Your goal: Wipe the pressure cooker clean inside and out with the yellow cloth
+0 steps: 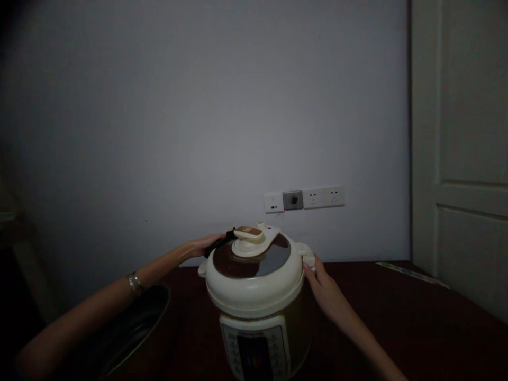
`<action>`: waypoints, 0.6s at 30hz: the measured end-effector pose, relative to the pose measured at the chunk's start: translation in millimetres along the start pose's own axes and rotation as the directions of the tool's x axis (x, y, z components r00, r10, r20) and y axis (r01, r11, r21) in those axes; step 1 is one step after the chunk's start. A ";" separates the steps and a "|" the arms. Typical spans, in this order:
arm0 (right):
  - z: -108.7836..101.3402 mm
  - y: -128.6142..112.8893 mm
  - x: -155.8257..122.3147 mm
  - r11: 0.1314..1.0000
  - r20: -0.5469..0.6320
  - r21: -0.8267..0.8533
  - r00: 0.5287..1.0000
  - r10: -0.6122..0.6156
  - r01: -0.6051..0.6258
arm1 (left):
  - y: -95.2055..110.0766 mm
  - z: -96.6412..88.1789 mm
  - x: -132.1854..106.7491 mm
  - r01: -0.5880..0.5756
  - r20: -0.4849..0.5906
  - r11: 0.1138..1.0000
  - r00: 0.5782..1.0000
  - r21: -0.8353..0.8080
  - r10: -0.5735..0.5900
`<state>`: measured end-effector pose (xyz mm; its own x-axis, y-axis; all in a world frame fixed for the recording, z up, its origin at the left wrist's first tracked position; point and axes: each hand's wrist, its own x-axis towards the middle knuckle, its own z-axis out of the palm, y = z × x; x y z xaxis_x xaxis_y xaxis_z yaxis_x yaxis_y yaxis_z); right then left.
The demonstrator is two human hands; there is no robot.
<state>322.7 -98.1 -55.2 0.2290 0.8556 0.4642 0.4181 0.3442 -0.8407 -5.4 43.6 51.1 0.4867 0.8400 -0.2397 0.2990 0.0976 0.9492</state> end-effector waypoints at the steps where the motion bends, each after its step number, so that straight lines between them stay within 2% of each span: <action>1: -0.1 0.7 0.4 1.000 -0.003 -0.006 1.000 -0.001 0.001 | -1.9 1.2 -6.3 -0.011 -0.034 0.999 0.999 0.031 0.012; 5: -0.2 4.4 2.8 1.000 0.008 -0.016 1.000 0.007 -0.007 | -6.3 6.1 -22.7 -0.126 -0.140 0.961 0.976 0.246 0.164; 9: 0.3 8.6 4.3 0.999 0.022 -0.012 0.999 0.036 -0.035 | -8.3 5.3 -32.4 -0.206 -0.249 0.849 0.899 0.487 0.361; 12: 0.2 10.2 4.1 0.999 0.030 -0.009 0.998 0.048 -0.048 | -9.7 5.6 -44.9 -0.301 -0.195 0.771 0.857 0.561 0.476; 14: 0.0 11.1 3.7 0.999 0.014 -0.007 0.999 0.048 -0.048 | -13.4 8.2 -58.1 -0.336 -0.138 0.732 0.853 0.593 0.503; 18: -0.4 16.5 4.3 1.000 0.009 -0.013 1.000 0.016 -0.015 | -29.9 19.9 -94.9 -0.325 -0.099 0.663 0.850 0.674 0.518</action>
<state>330.9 -88.9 -66.9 0.2274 0.8644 0.4485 0.4256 0.3260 -0.8441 -44.1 -49.6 41.4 0.4872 0.8172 0.3079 0.5933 -0.5685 0.5699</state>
